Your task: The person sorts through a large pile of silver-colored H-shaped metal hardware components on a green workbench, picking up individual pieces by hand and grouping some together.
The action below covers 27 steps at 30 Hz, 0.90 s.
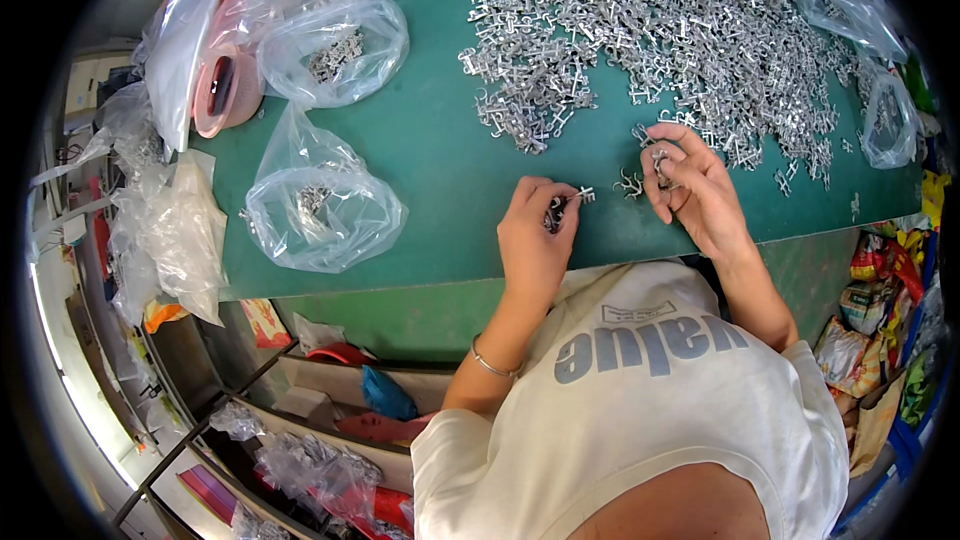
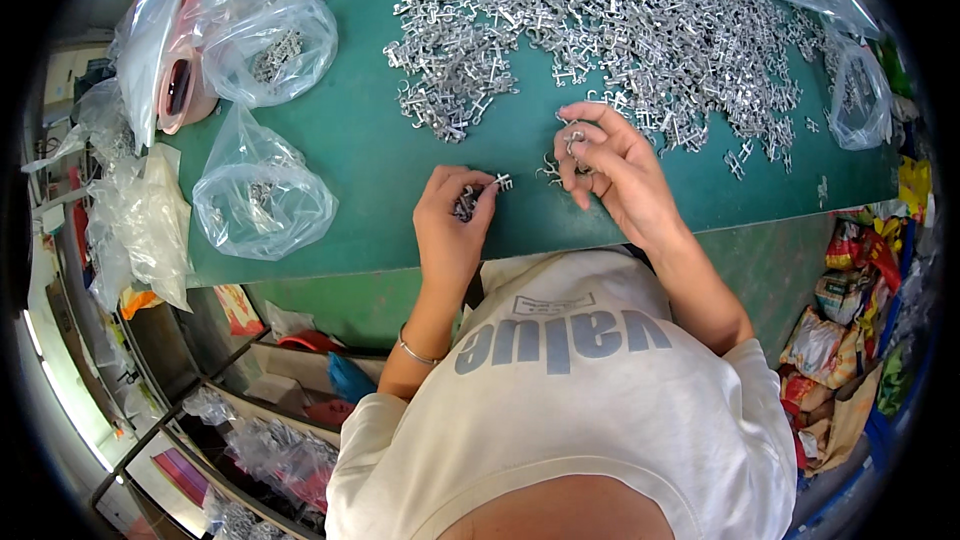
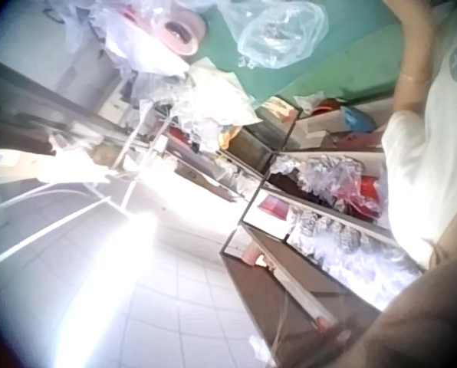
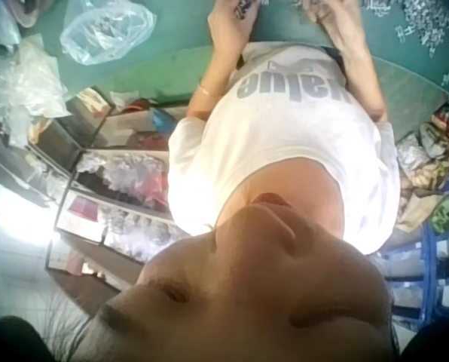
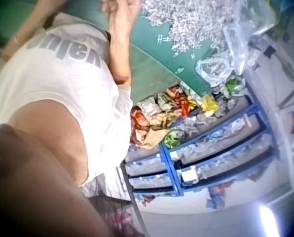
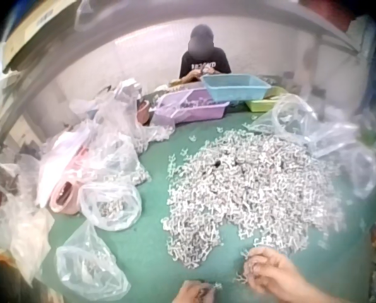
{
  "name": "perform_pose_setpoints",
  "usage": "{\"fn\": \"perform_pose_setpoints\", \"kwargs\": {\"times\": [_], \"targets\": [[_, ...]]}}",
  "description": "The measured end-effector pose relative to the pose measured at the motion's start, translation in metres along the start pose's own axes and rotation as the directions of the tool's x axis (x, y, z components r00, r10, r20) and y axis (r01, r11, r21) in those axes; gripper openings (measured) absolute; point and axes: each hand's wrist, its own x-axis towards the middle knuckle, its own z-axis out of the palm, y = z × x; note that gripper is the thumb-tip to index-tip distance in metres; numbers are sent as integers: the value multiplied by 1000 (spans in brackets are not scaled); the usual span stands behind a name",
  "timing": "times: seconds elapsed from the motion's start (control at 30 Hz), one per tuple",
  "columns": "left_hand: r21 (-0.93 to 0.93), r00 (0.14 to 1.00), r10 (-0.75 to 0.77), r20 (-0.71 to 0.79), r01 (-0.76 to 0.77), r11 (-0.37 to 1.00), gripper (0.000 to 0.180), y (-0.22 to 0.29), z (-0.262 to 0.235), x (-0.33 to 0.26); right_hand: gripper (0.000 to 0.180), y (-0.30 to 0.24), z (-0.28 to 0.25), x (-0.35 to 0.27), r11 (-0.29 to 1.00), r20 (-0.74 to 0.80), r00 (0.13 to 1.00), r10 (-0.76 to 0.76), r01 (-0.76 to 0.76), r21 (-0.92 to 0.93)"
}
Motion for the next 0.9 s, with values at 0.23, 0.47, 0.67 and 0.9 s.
{"fn": "perform_pose_setpoints", "kwargs": {"times": [0.23,0.47,0.67,0.9], "targets": [[-675,633,-302,713,736,-51,18,15,-23,8,19,5,3,-5,930,146,987,63,-5,-367],[-660,627,-251,738,747,-76,20,19,-25,4,20,2,19,-5,947,154,973,171,-119,-297],[-625,603,-223,766,780,-38,19,21,-21,2,11,10,16,1,938,195,954,226,-159,-307],[-689,745,-402,532,657,306,20,33,-19,-4,4,10,17,3,942,71,988,134,-105,-318]]}}
